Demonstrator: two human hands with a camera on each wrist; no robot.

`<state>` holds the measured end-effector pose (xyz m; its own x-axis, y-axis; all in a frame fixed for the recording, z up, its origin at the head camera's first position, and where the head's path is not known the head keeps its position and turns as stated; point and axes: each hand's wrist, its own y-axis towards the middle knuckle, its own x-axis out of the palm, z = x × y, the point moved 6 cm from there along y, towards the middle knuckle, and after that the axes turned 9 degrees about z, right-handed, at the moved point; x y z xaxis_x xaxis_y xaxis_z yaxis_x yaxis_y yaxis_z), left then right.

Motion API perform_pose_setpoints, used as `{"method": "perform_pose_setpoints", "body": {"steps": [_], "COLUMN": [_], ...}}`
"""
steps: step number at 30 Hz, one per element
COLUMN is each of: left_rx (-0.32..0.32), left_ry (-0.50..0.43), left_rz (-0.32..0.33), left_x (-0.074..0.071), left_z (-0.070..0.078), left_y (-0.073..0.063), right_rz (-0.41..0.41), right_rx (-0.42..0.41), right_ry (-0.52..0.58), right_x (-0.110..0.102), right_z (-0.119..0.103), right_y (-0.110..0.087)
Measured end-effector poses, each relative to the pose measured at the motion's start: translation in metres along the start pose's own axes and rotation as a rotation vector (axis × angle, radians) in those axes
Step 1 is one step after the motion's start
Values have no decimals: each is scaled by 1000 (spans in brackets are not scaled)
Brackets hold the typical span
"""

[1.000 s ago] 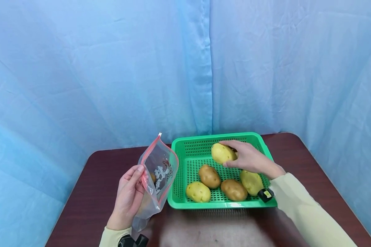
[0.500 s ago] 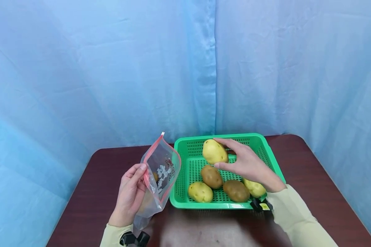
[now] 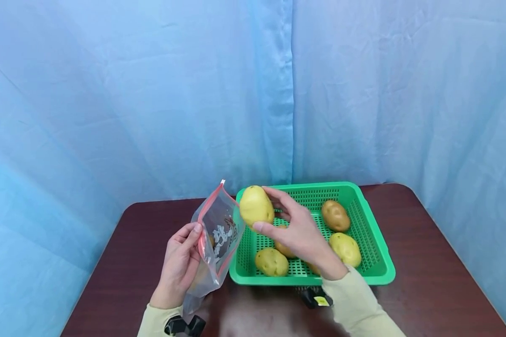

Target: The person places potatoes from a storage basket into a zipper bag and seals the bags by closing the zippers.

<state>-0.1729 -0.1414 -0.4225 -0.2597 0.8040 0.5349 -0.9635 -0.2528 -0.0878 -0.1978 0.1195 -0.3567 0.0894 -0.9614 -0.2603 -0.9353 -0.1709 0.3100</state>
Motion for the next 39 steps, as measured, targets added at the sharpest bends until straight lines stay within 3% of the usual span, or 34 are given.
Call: {"method": "perform_pose_setpoints", "body": {"steps": [7,13,22,30,39], "left_rx": [5,-5,28,41,46], "left_ry": [-14,-12,-17,-7,9], "left_rz": [7,4,11,26,48], "left_x": [-1,0,-3,-8,-10], "left_z": [0,0,6,14,19], "left_y": [-2,-1,-1,2,5], "right_rz": [1,-10,-35,-72,-159], "right_rx": [-32,-90,-161,-89,-89], "right_ry": [53,-54,-372,-464,-530], "right_x": [37,60,74,78,89], "right_z": [-11,-13,-10,-6,-5], "right_y": [6,9,8,8,11]}}
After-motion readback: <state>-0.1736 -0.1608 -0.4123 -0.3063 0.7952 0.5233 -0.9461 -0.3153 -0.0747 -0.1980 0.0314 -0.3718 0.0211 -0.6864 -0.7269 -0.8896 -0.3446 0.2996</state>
